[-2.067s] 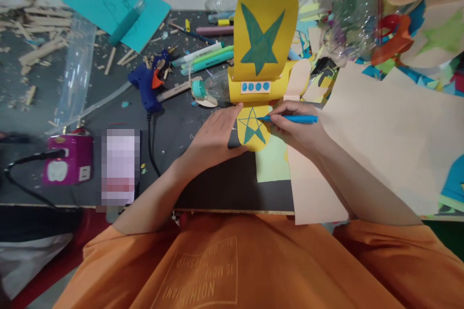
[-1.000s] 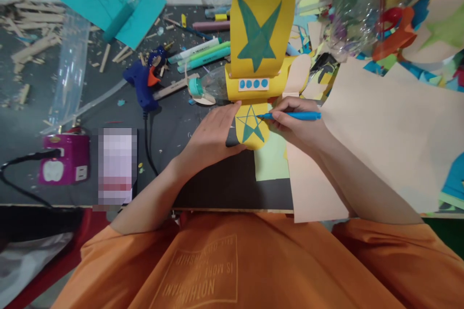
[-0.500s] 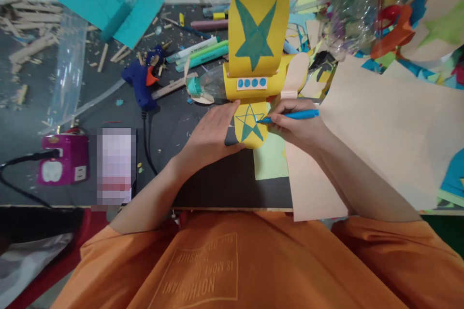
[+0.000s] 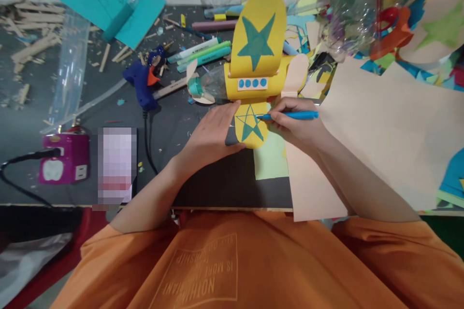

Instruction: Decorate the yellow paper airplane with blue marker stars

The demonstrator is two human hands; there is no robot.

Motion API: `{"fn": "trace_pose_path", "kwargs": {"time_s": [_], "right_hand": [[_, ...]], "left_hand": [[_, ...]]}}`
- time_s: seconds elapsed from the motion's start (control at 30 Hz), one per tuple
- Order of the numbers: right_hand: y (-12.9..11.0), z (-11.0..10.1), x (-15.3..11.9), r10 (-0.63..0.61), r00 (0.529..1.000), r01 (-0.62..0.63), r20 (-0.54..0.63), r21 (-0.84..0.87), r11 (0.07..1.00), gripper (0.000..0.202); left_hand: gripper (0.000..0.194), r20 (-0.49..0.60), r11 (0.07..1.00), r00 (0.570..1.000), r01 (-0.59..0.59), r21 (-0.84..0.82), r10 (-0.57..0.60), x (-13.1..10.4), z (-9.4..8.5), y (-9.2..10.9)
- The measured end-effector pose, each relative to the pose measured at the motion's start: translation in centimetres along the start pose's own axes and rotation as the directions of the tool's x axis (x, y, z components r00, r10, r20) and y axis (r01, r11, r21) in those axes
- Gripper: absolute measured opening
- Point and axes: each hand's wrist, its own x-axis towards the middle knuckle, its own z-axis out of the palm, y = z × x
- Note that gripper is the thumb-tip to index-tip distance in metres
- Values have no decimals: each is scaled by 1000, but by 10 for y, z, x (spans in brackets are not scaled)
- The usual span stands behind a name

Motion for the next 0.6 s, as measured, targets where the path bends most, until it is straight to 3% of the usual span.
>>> {"fn": "trace_pose_path", "kwargs": {"time_s": [0.13,0.3,0.6], "right_hand": [[-5,-1,0,33,999,-33,28,3,999,38],[-2,4,-1,14,998,-10,-53,79,997,41],[1,3,-1,26,999,-25,-33,30,999,36]], "left_hand": [[87,1,1000,1000,11,7,-11,0,1,0],[86,-5,1000,1000,24,16,-24,0,1,0],[83,-9,1000,1000,6,9,-6,0,0,1]]}}
